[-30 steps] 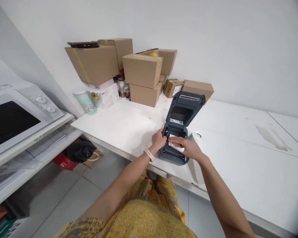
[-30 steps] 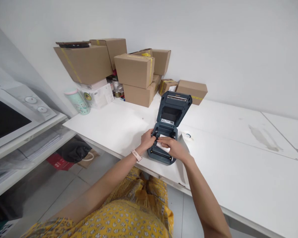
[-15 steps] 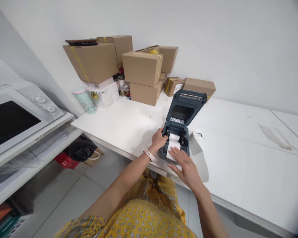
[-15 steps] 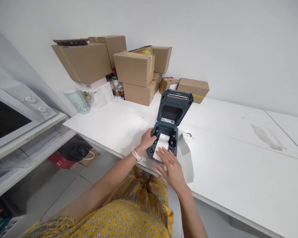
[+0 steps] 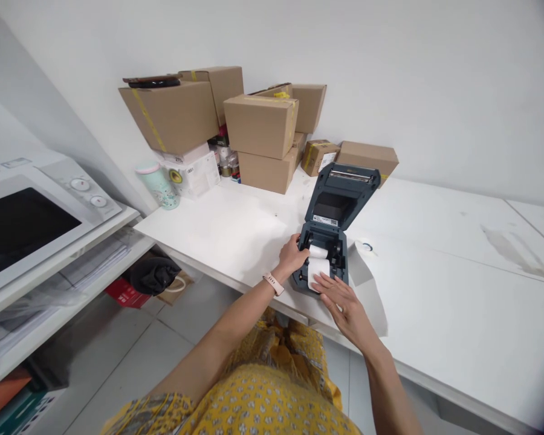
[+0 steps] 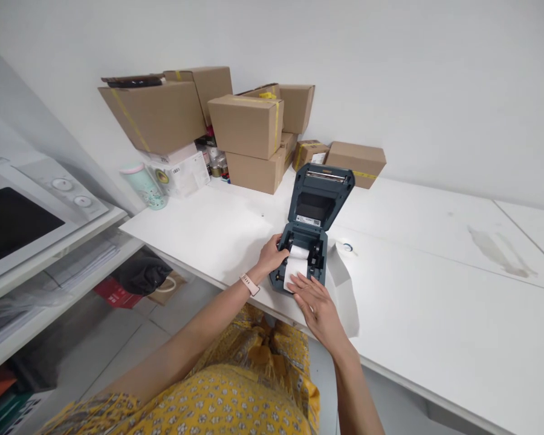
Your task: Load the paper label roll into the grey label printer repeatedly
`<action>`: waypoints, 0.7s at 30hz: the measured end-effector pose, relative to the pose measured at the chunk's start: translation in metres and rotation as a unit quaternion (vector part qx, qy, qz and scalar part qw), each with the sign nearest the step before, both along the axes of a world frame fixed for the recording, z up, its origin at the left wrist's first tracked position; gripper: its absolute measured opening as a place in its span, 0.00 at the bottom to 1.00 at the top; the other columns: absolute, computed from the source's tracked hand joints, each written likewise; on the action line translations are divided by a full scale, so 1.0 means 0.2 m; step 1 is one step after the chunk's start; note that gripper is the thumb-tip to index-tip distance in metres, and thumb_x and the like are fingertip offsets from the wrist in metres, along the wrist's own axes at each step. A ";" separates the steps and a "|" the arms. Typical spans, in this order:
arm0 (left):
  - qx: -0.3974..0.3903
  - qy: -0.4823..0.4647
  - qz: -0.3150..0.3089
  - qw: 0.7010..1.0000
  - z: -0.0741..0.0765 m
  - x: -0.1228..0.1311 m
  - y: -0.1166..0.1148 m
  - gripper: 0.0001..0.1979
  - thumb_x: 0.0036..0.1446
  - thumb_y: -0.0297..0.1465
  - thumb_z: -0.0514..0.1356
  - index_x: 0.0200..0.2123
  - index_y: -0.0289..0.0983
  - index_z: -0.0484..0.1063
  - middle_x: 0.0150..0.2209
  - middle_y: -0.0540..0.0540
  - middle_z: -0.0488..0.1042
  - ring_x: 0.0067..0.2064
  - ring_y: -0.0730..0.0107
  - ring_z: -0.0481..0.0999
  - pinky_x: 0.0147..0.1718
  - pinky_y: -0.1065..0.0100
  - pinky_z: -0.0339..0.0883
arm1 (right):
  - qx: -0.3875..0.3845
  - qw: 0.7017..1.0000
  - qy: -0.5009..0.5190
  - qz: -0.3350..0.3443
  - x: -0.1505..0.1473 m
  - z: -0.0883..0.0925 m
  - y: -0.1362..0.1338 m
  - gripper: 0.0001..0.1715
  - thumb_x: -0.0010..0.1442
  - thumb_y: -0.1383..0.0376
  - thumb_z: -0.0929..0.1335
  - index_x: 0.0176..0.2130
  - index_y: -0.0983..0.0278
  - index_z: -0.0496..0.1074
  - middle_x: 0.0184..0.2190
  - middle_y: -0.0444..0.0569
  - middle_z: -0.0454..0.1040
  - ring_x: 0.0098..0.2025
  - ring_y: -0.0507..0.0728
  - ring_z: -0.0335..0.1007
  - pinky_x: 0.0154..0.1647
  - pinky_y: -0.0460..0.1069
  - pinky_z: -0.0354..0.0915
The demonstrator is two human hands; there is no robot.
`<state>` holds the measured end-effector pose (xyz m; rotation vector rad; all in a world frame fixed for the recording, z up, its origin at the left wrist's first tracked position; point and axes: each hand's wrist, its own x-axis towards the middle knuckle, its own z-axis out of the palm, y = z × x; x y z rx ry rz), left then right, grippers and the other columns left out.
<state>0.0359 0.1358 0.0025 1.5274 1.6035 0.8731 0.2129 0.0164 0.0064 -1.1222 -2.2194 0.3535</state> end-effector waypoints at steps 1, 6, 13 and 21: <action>-0.002 0.001 -0.001 1.000 0.00 0.00 0.00 0.27 0.52 0.29 0.58 0.58 0.43 0.66 0.54 0.47 0.76 0.53 0.59 0.76 0.52 0.63 0.68 | 0.002 1.000 -0.001 0.000 0.00 0.00 0.00 0.19 0.70 0.63 0.61 0.56 0.55 0.72 0.59 0.48 0.73 0.65 0.60 0.64 0.64 0.65 0.62; 0.008 0.006 -0.003 1.000 -0.01 0.00 0.00 0.27 0.53 0.30 0.58 0.58 0.43 0.65 0.54 0.47 0.76 0.53 0.59 0.76 0.52 0.63 0.67 | 0.033 0.999 -0.005 -0.020 -0.03 -0.01 -0.03 0.20 0.69 0.65 0.62 0.57 0.56 0.72 0.59 0.49 0.73 0.64 0.60 0.66 0.63 0.62 0.65; 0.008 -0.002 0.003 1.000 -0.01 0.01 0.00 0.27 0.52 0.30 0.59 0.57 0.43 0.66 0.54 0.46 0.76 0.52 0.60 0.76 0.51 0.63 0.67 | 0.058 0.998 0.002 -0.037 -0.06 -0.02 -0.05 0.20 0.69 0.65 0.62 0.57 0.56 0.72 0.58 0.49 0.73 0.62 0.60 0.68 0.61 0.61 0.67; 0.006 0.001 0.000 1.000 0.00 0.00 0.00 0.28 0.52 0.30 0.59 0.58 0.43 0.65 0.54 0.46 0.76 0.52 0.59 0.77 0.51 0.62 0.68 | 0.039 0.999 0.001 -0.027 -0.05 -0.01 -0.05 0.20 0.70 0.65 0.61 0.57 0.55 0.72 0.58 0.49 0.73 0.63 0.60 0.67 0.62 0.63 0.66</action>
